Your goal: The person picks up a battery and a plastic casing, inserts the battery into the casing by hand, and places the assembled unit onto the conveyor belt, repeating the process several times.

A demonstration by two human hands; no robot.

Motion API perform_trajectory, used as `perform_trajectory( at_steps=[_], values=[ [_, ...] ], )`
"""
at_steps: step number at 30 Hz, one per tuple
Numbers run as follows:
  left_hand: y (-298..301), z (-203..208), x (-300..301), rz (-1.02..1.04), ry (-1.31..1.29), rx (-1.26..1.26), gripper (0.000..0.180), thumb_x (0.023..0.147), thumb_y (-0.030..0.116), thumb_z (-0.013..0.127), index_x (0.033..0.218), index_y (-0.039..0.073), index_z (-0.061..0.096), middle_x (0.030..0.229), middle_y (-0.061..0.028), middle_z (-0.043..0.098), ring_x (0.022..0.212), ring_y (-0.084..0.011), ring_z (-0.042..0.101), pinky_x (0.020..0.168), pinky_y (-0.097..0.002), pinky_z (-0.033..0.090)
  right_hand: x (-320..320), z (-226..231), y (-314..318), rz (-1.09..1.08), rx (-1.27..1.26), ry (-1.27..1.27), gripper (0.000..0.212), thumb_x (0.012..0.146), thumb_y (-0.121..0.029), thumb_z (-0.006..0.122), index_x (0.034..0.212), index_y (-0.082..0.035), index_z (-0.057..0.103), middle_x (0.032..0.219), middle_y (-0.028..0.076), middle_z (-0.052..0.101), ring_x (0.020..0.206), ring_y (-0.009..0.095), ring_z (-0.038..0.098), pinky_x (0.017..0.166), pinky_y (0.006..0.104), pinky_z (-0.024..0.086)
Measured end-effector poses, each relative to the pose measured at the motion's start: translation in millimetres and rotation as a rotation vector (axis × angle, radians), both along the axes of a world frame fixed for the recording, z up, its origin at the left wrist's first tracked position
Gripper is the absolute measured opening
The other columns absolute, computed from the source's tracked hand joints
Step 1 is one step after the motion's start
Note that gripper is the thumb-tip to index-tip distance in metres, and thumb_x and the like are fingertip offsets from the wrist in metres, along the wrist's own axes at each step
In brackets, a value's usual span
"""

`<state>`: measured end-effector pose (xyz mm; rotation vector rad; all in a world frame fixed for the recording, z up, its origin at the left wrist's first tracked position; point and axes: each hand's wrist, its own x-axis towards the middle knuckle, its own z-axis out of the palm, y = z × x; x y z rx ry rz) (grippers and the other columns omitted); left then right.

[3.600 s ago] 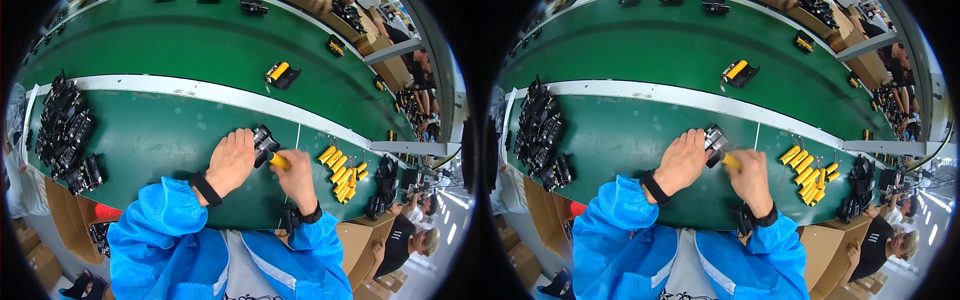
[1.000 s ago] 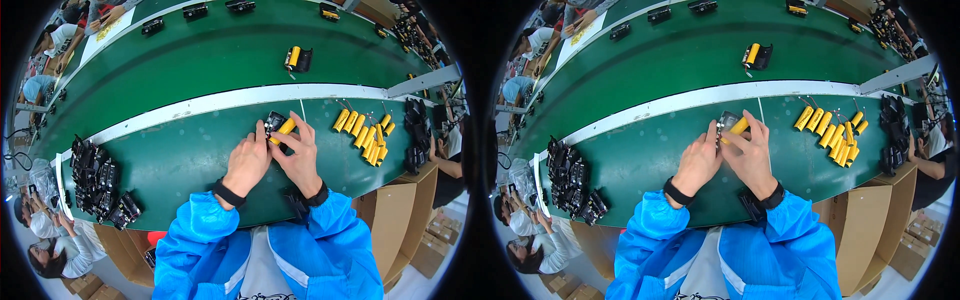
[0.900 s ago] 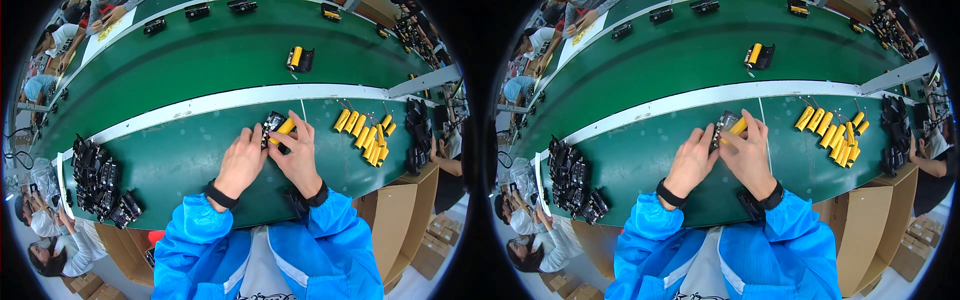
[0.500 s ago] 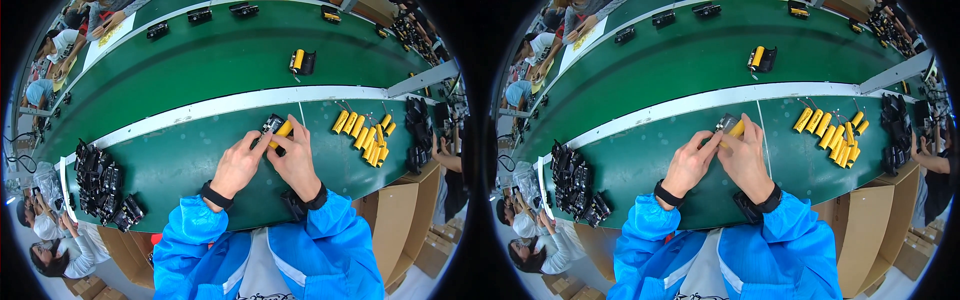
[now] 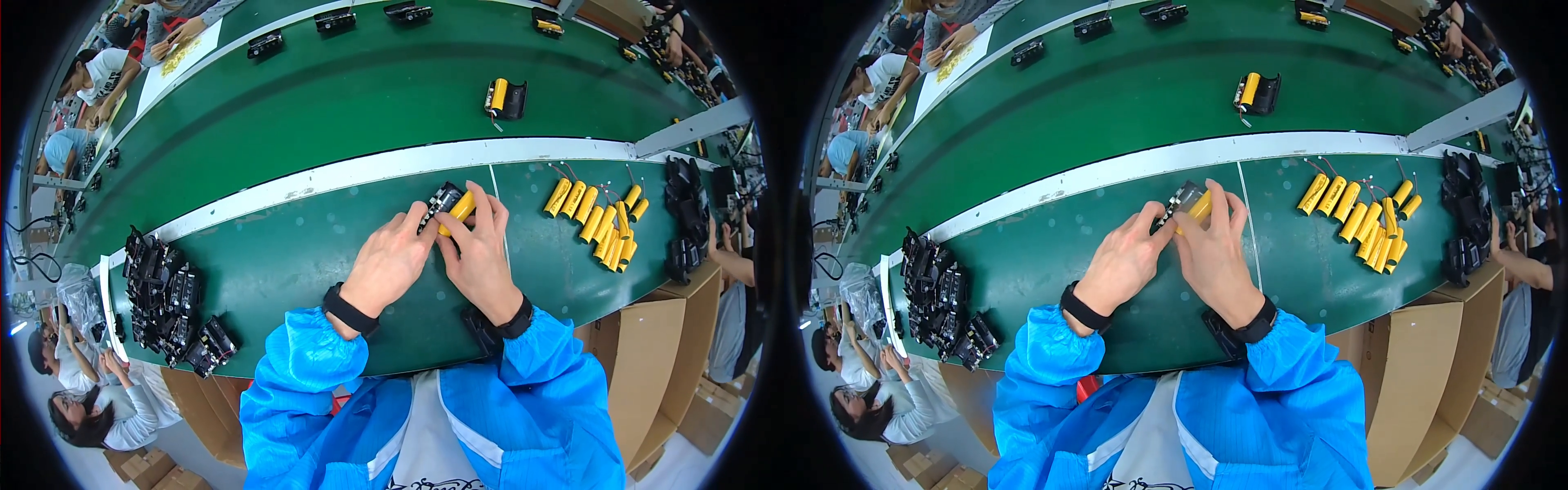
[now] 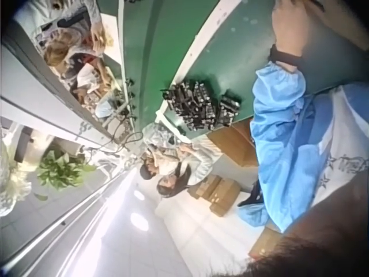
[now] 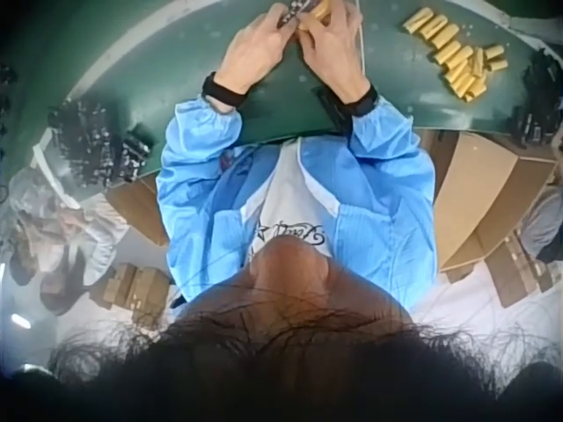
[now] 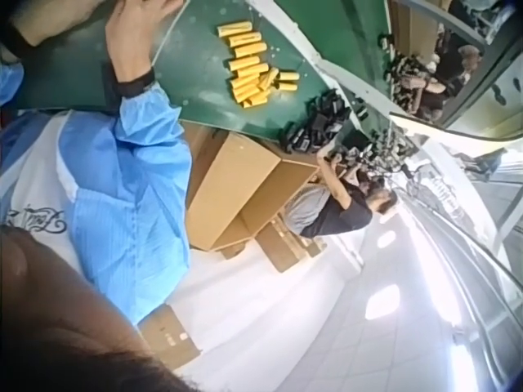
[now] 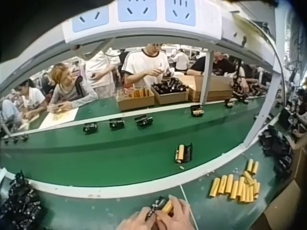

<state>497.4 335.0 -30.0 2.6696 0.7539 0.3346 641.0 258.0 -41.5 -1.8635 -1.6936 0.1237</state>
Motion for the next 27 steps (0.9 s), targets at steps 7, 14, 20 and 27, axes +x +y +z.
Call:
perform_trajectory(
  at_steps=[7,14,20,27],
  values=[
    [11,-1,-9,-0.069,-0.095,-0.052,0.038,0.079,0.002,0.061,0.116,-0.002,0.060,0.112,-0.0150,0.058,0.092,-0.0295,0.062,0.077,-0.0395,0.055,-2,8,11,0.053,-0.041,0.143,0.052,0.070,0.007,0.071,0.120,0.000,0.056,0.137,0.025,0.042,0.121,0.047,0.046,0.097,0.0470,0.046],
    [13,0,2,0.186,-0.258,-0.524,0.041,0.080,0.008,0.065,0.119,-0.004,0.059,0.098,-0.0168,0.060,0.083,-0.0332,0.062,0.073,-0.0394,0.052,8,9,13,0.141,-0.074,0.282,0.062,0.069,0.010,0.068,0.127,0.001,0.048,0.137,0.023,0.043,0.114,0.045,0.054,0.091,0.0425,0.050],
    [14,-13,14,0.303,-0.130,-0.552,0.043,0.083,0.018,0.064,0.119,-0.005,0.057,0.103,-0.0215,0.061,0.093,-0.0411,0.061,0.079,-0.0464,0.050,1,9,13,0.164,-0.045,0.332,0.063,0.068,0.012,0.065,0.127,0.000,0.048,0.137,0.022,0.043,0.112,0.044,0.055,0.086,0.0422,0.053],
    [6,-26,23,0.409,-0.249,-0.528,0.035,0.080,0.017,0.069,0.107,-0.003,0.060,0.091,-0.0196,0.061,0.082,-0.0380,0.062,0.071,-0.0445,0.050,5,-6,13,0.235,-0.075,0.223,0.068,0.068,0.011,0.067,0.130,0.006,0.041,0.140,0.028,0.038,0.125,0.047,0.045,0.098,0.0460,0.046]
  ],
)
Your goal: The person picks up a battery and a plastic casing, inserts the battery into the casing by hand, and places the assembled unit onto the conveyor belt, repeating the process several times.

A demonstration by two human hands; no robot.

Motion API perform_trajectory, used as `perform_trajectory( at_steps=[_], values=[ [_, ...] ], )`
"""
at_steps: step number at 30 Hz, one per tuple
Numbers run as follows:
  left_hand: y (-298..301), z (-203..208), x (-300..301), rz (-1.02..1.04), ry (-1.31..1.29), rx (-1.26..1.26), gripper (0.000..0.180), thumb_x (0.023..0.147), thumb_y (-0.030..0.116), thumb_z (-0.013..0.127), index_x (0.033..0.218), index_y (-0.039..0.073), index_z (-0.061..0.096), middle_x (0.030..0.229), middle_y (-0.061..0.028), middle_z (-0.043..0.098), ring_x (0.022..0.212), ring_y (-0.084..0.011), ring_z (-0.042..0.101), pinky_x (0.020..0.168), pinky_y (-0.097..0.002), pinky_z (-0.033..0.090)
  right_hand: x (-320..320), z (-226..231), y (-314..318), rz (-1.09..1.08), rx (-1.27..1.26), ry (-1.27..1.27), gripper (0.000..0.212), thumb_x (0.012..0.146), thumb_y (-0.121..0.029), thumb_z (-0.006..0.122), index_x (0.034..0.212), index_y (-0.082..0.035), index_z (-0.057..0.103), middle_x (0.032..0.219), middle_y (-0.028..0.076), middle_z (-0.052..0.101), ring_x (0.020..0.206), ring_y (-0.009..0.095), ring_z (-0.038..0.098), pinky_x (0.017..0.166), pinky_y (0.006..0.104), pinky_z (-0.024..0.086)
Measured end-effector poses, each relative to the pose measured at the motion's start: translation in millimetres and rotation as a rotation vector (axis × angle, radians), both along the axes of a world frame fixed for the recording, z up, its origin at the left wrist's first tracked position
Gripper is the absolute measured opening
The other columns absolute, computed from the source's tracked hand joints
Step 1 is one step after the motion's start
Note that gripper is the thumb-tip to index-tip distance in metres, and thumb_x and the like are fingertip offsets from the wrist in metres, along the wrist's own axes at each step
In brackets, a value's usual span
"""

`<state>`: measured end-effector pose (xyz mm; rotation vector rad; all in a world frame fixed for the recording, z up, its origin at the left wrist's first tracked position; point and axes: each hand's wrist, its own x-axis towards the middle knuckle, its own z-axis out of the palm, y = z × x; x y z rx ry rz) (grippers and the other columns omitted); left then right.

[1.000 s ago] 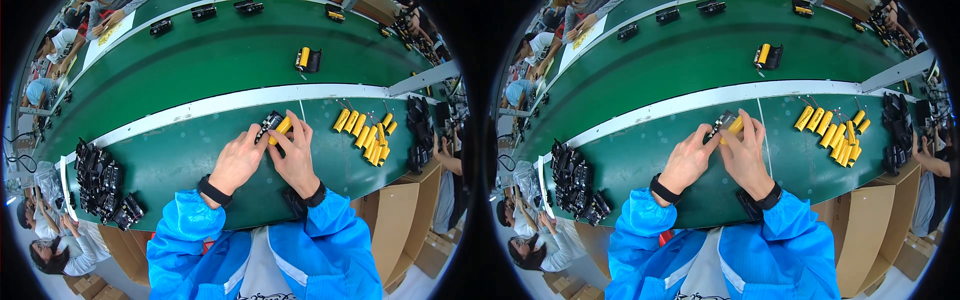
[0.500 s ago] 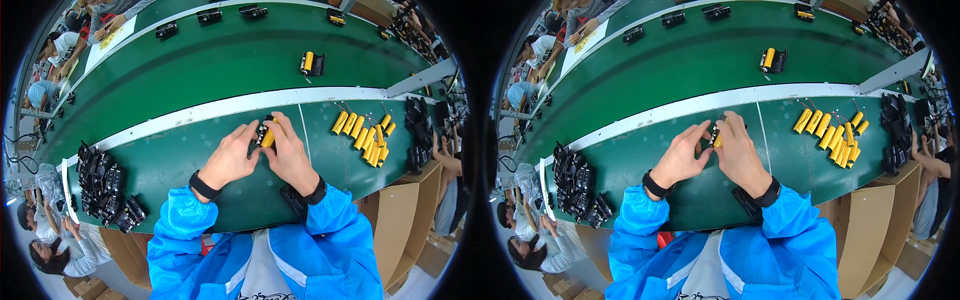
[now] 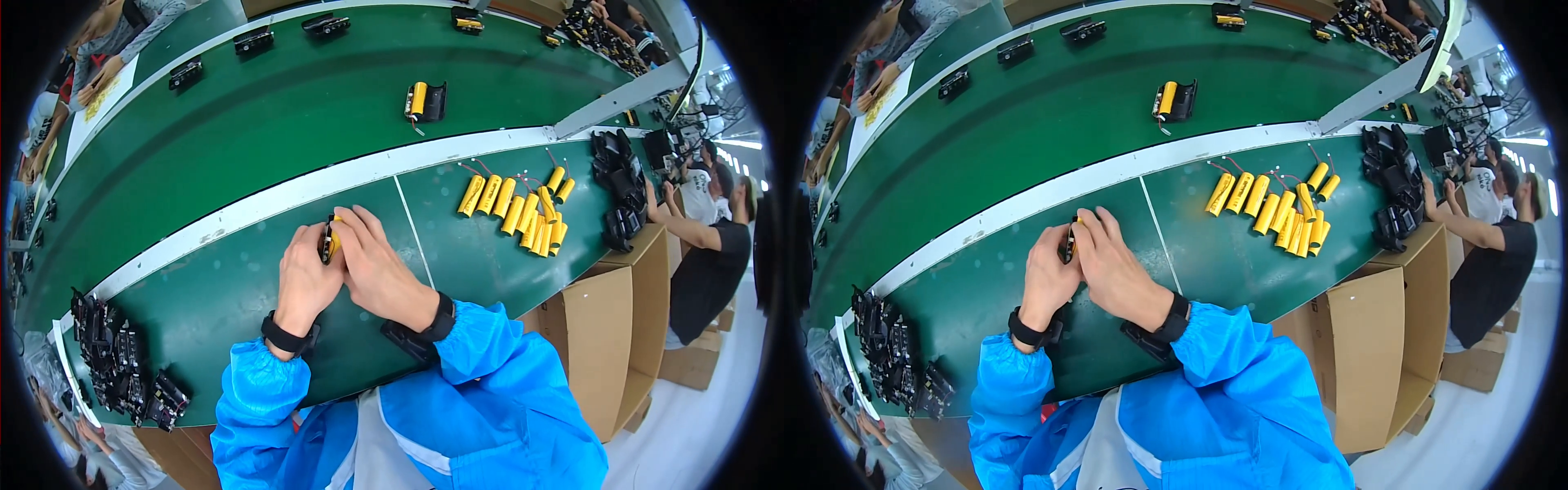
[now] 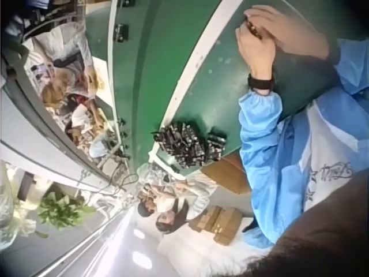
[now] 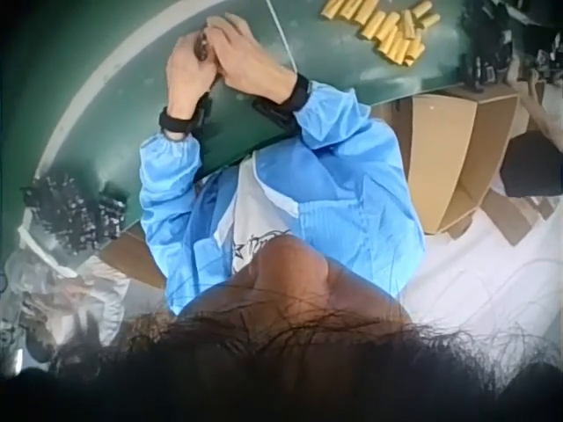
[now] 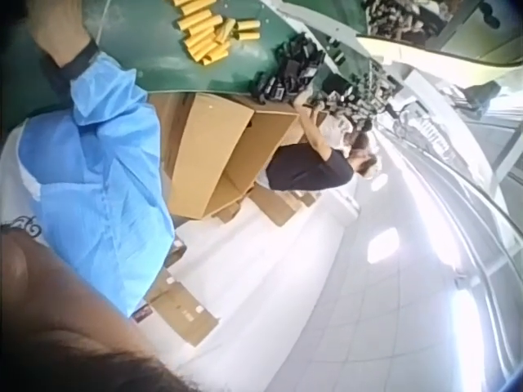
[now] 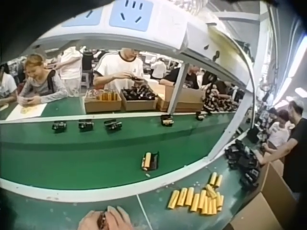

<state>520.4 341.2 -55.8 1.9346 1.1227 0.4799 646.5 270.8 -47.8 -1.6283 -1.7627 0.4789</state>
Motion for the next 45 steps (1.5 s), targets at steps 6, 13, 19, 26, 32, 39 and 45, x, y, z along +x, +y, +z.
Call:
perform_trajectory(
  at_steps=[6,13,19,26,32,39,45],
  values=[
    [15,-1,0,0.049,0.056,-0.247,0.036,0.077,0.021,0.077,0.098,-0.001,0.060,0.073,-0.0125,0.059,0.065,-0.0250,0.059,0.058,-0.0363,0.048,2,6,-3,-0.003,-0.034,0.019,0.067,0.071,0.005,0.073,0.129,0.007,0.041,0.141,0.030,0.038,0.128,0.045,0.043,0.102,0.0476,0.044],
    [9,0,-19,-0.057,-0.121,-0.211,0.056,0.075,0.035,0.082,0.113,-0.001,0.064,0.065,-0.0059,0.060,0.057,-0.0146,0.056,0.051,-0.0303,0.043,68,18,-12,-0.029,-0.063,0.125,0.062,0.073,-0.006,0.079,0.129,-0.003,0.052,0.137,0.019,0.051,0.121,0.038,0.052,0.101,0.0427,0.045],
    [22,12,-7,-0.084,-0.012,-0.436,0.047,0.083,0.028,0.078,0.115,-0.003,0.065,0.077,-0.0059,0.063,0.063,-0.0103,0.053,0.056,-0.0276,0.044,56,26,-18,0.015,-0.100,0.052,0.063,0.071,-0.010,0.081,0.127,-0.002,0.055,0.134,0.018,0.054,0.121,0.037,0.052,0.103,0.0420,0.043],
    [7,11,-2,-0.102,0.033,-0.081,0.032,0.089,0.027,0.067,0.101,-0.002,0.067,0.081,-0.0154,0.061,0.072,-0.0299,0.062,0.062,-0.0386,0.047,102,15,-15,-0.308,0.042,-0.094,0.045,0.076,-0.011,0.075,0.117,0.000,0.059,0.121,0.017,0.060,0.118,0.037,0.050,0.098,0.0433,0.043],
    [9,-1,9,0.057,0.005,0.177,0.023,0.093,0.017,0.058,0.104,-0.002,0.066,0.085,-0.0203,0.059,0.079,-0.0401,0.059,0.071,-0.0416,0.047,168,1,-12,-0.725,-0.135,-0.553,0.028,0.082,-0.015,0.069,0.107,-0.003,0.064,0.105,0.015,0.063,0.105,0.036,0.051,0.089,0.0486,0.041],
    [102,-12,19,0.160,0.071,0.276,0.024,0.095,0.018,0.053,0.105,-0.001,0.064,0.096,-0.0241,0.063,0.091,-0.0448,0.059,0.079,-0.0492,0.047,169,-9,-11,-0.583,0.059,-0.299,0.009,0.084,-0.013,0.067,0.087,-0.004,0.067,0.088,0.010,0.066,0.096,0.034,0.055,0.086,0.0467,0.040],
    [230,20,45,0.003,0.435,0.088,0.035,0.089,0.030,0.060,0.106,0.001,0.068,0.096,-0.0246,0.067,0.094,-0.0406,0.064,0.082,-0.0448,0.050,154,-3,-15,-0.244,0.162,0.929,0.013,0.096,-0.014,0.058,0.094,-0.002,0.061,0.074,0.008,0.063,0.064,0.017,0.058,0.062,0.0302,0.046]
  ],
)
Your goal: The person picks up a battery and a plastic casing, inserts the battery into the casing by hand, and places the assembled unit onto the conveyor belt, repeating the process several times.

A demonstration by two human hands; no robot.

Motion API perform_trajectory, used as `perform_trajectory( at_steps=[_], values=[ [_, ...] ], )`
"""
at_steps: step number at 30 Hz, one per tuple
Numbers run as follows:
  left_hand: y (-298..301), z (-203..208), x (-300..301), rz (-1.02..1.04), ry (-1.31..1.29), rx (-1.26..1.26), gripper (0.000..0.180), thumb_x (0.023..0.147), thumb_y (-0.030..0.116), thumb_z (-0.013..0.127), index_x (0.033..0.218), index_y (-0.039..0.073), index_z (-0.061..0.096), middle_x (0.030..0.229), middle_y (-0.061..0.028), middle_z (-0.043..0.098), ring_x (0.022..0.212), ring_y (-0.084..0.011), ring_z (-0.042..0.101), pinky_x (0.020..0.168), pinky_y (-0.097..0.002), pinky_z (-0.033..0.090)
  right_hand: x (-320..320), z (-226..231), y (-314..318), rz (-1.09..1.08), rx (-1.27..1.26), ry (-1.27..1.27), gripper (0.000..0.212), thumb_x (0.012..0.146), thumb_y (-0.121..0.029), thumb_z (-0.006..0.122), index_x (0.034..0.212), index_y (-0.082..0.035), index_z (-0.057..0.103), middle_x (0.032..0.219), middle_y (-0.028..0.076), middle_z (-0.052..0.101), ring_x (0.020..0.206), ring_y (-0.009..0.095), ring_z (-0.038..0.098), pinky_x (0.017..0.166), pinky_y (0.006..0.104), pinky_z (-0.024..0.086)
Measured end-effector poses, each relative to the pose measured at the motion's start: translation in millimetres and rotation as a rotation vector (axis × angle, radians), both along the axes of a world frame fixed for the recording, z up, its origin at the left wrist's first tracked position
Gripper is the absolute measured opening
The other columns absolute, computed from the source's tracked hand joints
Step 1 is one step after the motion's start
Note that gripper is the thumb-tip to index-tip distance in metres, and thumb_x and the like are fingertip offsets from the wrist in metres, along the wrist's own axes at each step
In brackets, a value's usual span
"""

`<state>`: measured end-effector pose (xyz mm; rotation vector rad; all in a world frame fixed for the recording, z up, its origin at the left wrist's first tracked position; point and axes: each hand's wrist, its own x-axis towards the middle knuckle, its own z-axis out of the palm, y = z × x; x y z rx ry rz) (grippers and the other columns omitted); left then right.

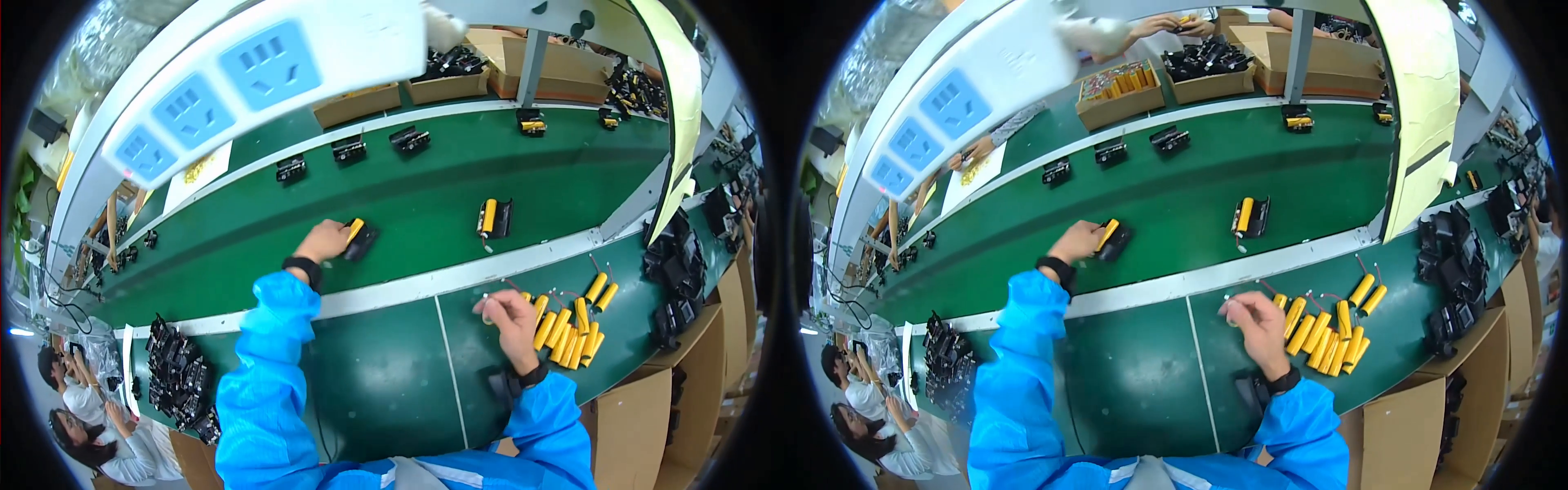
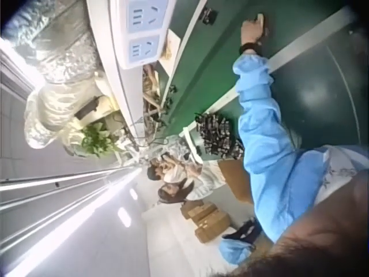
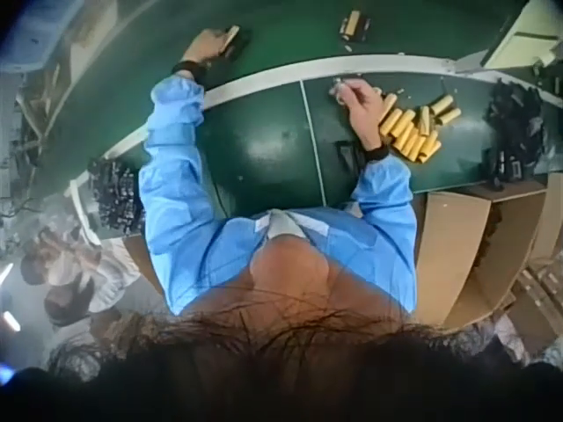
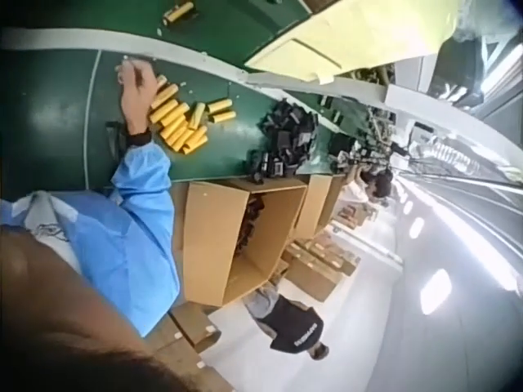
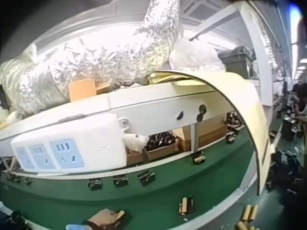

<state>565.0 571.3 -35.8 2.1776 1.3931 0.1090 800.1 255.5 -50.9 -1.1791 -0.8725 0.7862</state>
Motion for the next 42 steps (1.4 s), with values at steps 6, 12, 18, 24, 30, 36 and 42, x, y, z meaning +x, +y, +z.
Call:
perform_trajectory(
  at_steps=[6,12,18,24,30,36,42],
  values=[
    [88,36,133,-0.265,0.305,0.171,0.054,0.072,0.046,0.073,0.112,0.010,0.071,0.124,-0.0194,0.061,0.117,-0.0377,0.055,0.094,-0.0515,0.044,-6,-22,4,0.049,-0.063,0.354,0.014,0.101,-0.014,0.050,0.099,-0.002,0.057,0.067,0.006,0.057,0.050,0.011,0.050,0.047,0.0244,0.040],
    [100,-27,221,0.059,0.179,0.488,0.055,0.065,0.045,0.079,0.111,0.016,0.072,0.131,-0.0131,0.053,0.126,-0.0383,0.042,0.097,-0.0563,0.037,-19,-24,4,-0.005,-0.103,0.494,0.013,0.103,-0.014,0.046,0.105,-0.004,0.053,0.062,0.004,0.051,0.047,0.010,0.046,0.045,0.0244,0.038],
    [66,19,175,-0.274,0.232,0.455,0.050,0.067,0.041,0.080,0.114,0.024,0.071,0.119,-0.0128,0.053,0.123,-0.0358,0.040,0.100,-0.0524,0.034,-17,-16,4,-0.075,-0.110,0.406,0.013,0.104,-0.016,0.046,0.109,-0.005,0.051,0.066,0.007,0.058,0.047,0.010,0.047,0.045,0.0237,0.038],
    [-69,84,35,-0.735,0.102,0.351,0.048,0.062,0.015,0.083,0.107,0.025,0.071,0.110,-0.0099,0.051,0.113,-0.0305,0.044,0.093,-0.0459,0.034,-15,-10,5,-0.027,-0.117,0.189,0.013,0.103,-0.015,0.047,0.109,-0.004,0.052,0.072,0.010,0.063,0.050,0.010,0.052,0.046,0.0228,0.040],
    [-166,46,-77,-0.759,0.140,0.174,0.051,0.064,0.011,0.081,0.111,0.027,0.069,0.116,-0.0083,0.050,0.117,-0.0334,0.043,0.095,-0.0499,0.036,-37,-7,2,0.144,-0.067,0.106,0.014,0.103,-0.014,0.049,0.106,-0.001,0.054,0.073,0.010,0.063,0.051,0.011,0.054,0.049,0.0223,0.043],
    [-239,19,-99,-0.129,-0.007,0.319,0.047,0.081,0.018,0.071,0.122,0.002,0.056,0.110,-0.0192,0.056,0.100,-0.0388,0.054,0.084,-0.0474,0.045,-76,4,-4,0.379,-0.137,0.196,0.015,0.102,-0.012,0.049,0.104,0.001,0.056,0.075,0.010,0.064,0.056,0.013,0.057,0.053,0.0241,0.046],
    [-273,-1,-80,0.113,-0.106,0.221,0.050,0.089,0.025,0.063,0.119,-0.013,0.049,0.099,-0.0250,0.058,0.084,-0.0411,0.058,0.075,-0.0480,0.049,-111,11,2,0.487,-0.266,0.246,0.013,0.096,-0.010,0.058,0.096,0.001,0.064,0.080,0.009,0.065,0.071,0.017,0.061,0.067,0.0280,0.050]
  ],
)
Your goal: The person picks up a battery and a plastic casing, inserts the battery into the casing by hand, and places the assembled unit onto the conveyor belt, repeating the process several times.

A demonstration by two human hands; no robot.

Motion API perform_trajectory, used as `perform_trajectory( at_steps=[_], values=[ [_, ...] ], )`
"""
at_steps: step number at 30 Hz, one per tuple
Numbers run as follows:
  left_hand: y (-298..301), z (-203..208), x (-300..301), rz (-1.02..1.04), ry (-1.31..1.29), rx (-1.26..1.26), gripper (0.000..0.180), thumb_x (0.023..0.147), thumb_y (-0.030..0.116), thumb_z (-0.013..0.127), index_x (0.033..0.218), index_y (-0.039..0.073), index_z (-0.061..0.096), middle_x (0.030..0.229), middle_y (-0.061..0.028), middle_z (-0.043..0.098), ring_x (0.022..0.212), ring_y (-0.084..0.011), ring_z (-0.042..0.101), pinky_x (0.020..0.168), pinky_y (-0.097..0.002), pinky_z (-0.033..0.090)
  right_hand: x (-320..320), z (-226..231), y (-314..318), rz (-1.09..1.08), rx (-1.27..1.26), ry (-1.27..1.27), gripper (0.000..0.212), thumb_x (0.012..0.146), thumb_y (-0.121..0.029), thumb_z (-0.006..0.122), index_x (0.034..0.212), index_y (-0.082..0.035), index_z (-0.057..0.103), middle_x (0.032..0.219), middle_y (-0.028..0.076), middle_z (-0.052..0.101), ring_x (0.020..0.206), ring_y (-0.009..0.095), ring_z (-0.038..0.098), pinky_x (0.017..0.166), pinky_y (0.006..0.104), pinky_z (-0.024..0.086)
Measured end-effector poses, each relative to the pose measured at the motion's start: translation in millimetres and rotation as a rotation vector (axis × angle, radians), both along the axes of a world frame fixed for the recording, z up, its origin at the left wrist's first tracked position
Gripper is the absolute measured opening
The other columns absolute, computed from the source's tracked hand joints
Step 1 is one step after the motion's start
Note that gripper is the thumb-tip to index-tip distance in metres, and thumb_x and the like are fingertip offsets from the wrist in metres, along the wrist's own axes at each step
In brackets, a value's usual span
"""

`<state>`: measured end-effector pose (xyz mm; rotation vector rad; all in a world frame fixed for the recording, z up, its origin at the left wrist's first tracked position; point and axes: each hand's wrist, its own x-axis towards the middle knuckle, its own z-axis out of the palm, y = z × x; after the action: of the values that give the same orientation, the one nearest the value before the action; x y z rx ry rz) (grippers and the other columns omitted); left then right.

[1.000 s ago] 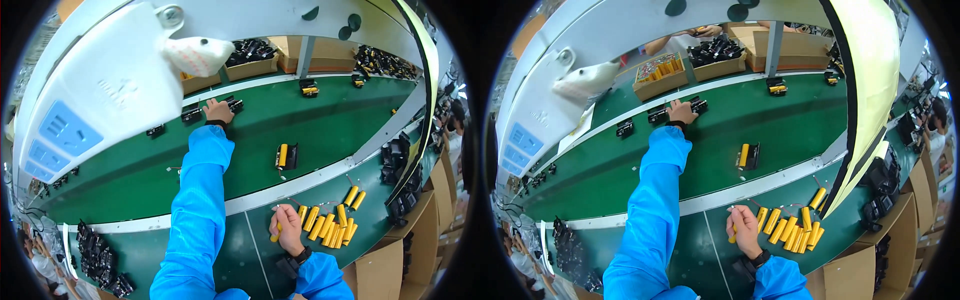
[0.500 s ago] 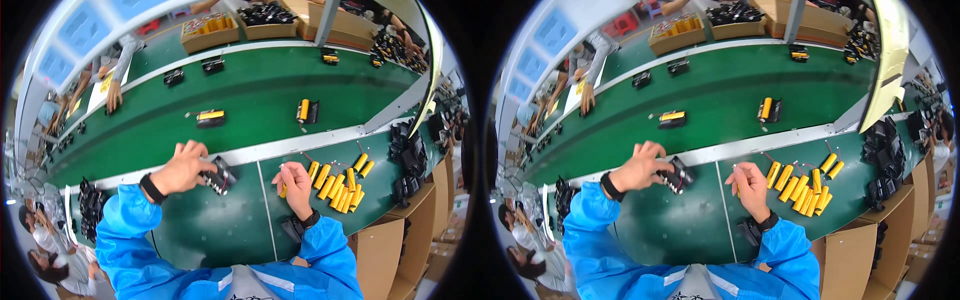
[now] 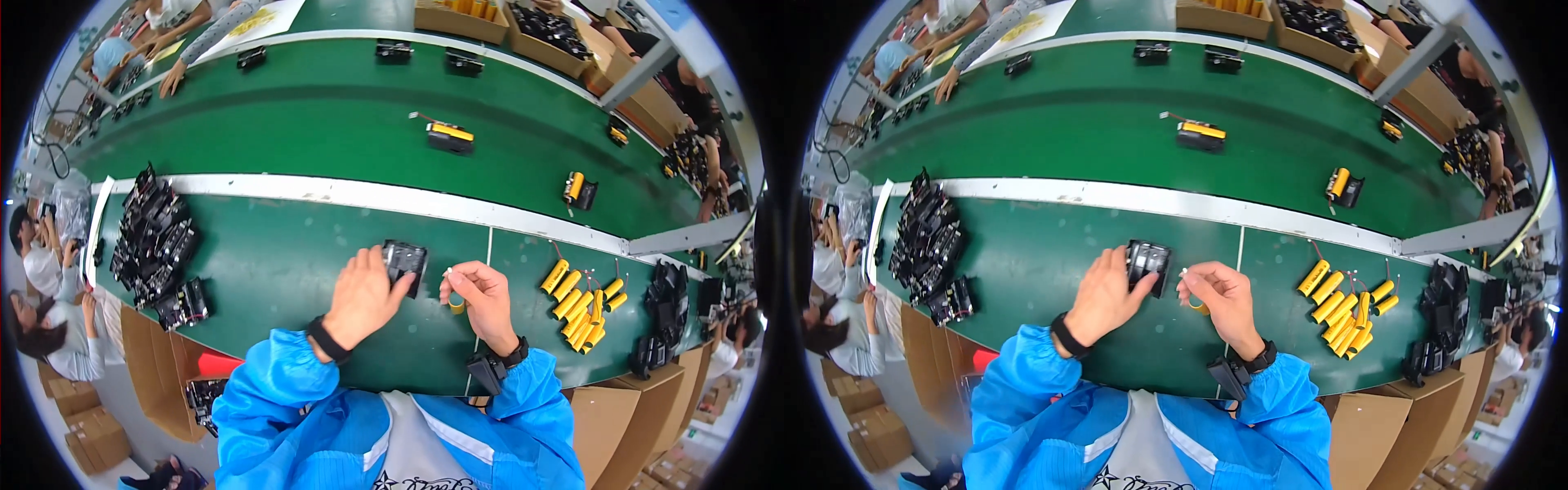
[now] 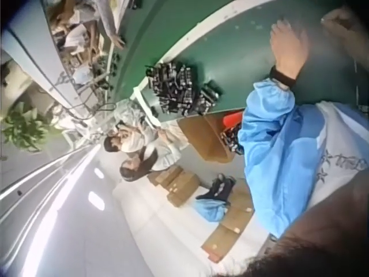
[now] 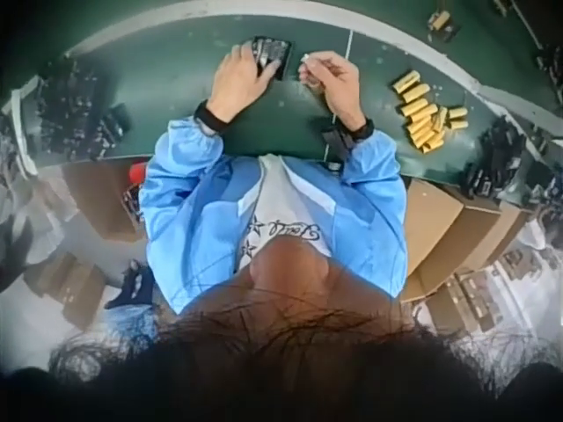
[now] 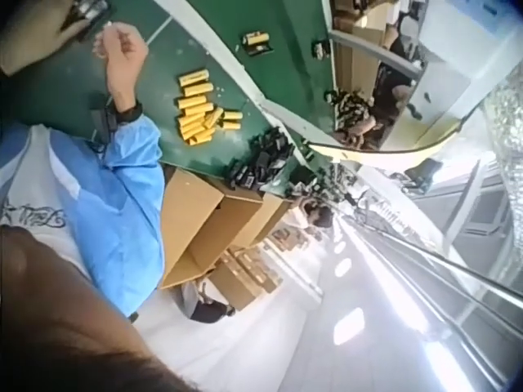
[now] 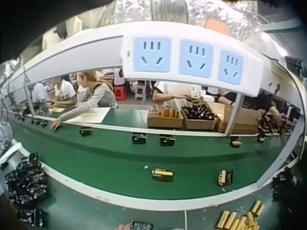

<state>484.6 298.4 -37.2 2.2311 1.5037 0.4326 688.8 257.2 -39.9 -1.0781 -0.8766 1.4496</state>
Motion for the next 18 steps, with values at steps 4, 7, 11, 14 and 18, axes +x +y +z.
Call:
perform_trajectory(
  at_steps=[4,7,11,14,18],
  values=[
    [1,-9,6,0.020,-0.072,-0.029,0.050,0.089,0.025,0.063,0.121,-0.010,0.050,0.099,-0.0234,0.057,0.088,-0.0406,0.058,0.077,-0.0484,0.048,-26,3,11,-0.027,0.261,-0.555,0.008,0.089,-0.010,0.066,0.091,-0.003,0.069,0.096,0.010,0.065,0.089,0.022,0.060,0.079,0.0324,0.048],
    [3,-8,5,0.072,-0.155,-0.126,0.052,0.089,0.021,0.063,0.126,-0.011,0.046,0.105,-0.0257,0.056,0.097,-0.0435,0.056,0.085,-0.0493,0.045,-41,-4,22,-0.065,0.344,-0.850,0.007,0.084,-0.011,0.070,0.089,-0.006,0.070,0.108,0.011,0.063,0.099,0.027,0.056,0.085,0.0367,0.046],
    [3,-17,9,0.047,-0.135,-0.119,0.057,0.086,0.017,0.063,0.131,-0.011,0.043,0.109,-0.0273,0.054,0.100,-0.0445,0.053,0.088,-0.0499,0.044,-46,-19,28,-0.044,0.214,-0.878,0.008,0.080,-0.012,0.071,0.087,-0.009,0.071,0.118,0.014,0.058,0.109,0.034,0.049,0.089,0.0426,0.044],
    [7,-17,3,-0.007,-0.145,-0.188,0.062,0.084,0.014,0.061,0.135,-0.012,0.038,0.112,-0.0285,0.050,0.103,-0.0450,0.050,0.091,-0.0497,0.043,-47,-21,29,-0.020,0.226,-0.903,0.008,0.080,-0.012,0.070,0.088,-0.009,0.071,0.120,0.014,0.057,0.109,0.035,0.048,0.089,0.0432,0.045],
    [14,-14,-6,-0.089,-0.147,-0.324,0.070,0.080,0.010,0.059,0.140,-0.013,0.030,0.116,-0.0296,0.046,0.108,-0.0452,0.046,0.094,-0.0495,0.040,-52,-20,33,0.018,0.187,-0.820,0.008,0.081,-0.012,0.070,0.088,-0.009,0.071,0.119,0.015,0.056,0.109,0.036,0.048,0.088,0.0440,0.045]
  ],
)
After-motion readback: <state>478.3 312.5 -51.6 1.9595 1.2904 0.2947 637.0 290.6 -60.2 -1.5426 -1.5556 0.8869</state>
